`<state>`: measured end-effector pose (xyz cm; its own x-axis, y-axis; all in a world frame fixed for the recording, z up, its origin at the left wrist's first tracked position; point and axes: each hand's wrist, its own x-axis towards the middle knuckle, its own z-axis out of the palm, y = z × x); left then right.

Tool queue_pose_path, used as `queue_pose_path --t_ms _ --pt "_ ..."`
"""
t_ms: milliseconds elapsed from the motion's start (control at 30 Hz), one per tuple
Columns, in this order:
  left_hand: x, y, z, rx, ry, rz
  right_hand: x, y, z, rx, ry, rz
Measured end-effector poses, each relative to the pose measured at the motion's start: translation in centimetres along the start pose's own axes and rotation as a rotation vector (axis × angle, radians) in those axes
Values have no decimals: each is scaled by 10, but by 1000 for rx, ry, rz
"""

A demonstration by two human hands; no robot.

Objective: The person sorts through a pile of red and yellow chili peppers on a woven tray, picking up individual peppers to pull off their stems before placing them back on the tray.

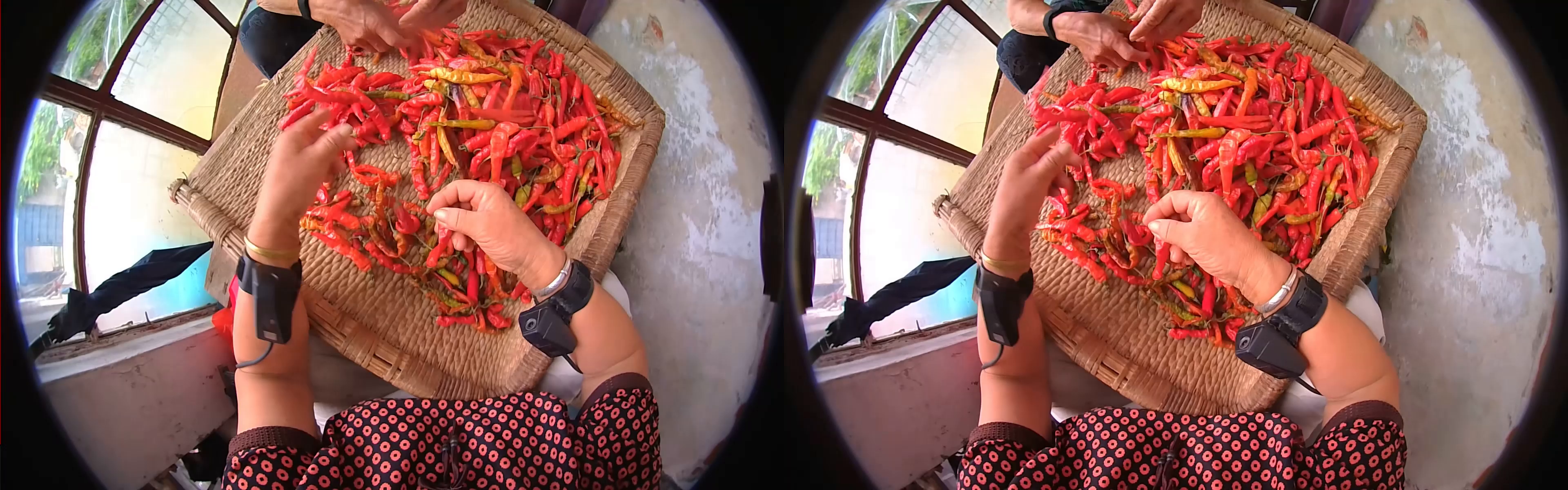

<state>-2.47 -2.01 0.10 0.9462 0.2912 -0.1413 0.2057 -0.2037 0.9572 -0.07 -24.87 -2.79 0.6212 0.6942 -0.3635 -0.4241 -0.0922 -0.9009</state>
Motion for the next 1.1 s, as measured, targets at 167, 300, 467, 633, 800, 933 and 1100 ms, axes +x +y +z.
queue_pose_path --t_ms 167,300,467,633,800,933,1100 --pt "-19 -22 33 117 -448 153 1 -2 -1 17 69 -51" --pt "-29 -6 45 113 -604 53 1 -2 -1 92 96 -81" --pt "-24 -13 39 311 -626 75 5 2 0 239 101 -202" --pt "-11 -6 6 446 -96 180 4 0 -8 184 138 -188" --pt "8 -12 -7 783 393 432 5 3 -7 117 134 -200" --pt "1 -17 19 859 -17 508 7 1 -9 30 154 -184" --pt "3 -37 45 945 -279 562 9 2 -4 24 142 -143"
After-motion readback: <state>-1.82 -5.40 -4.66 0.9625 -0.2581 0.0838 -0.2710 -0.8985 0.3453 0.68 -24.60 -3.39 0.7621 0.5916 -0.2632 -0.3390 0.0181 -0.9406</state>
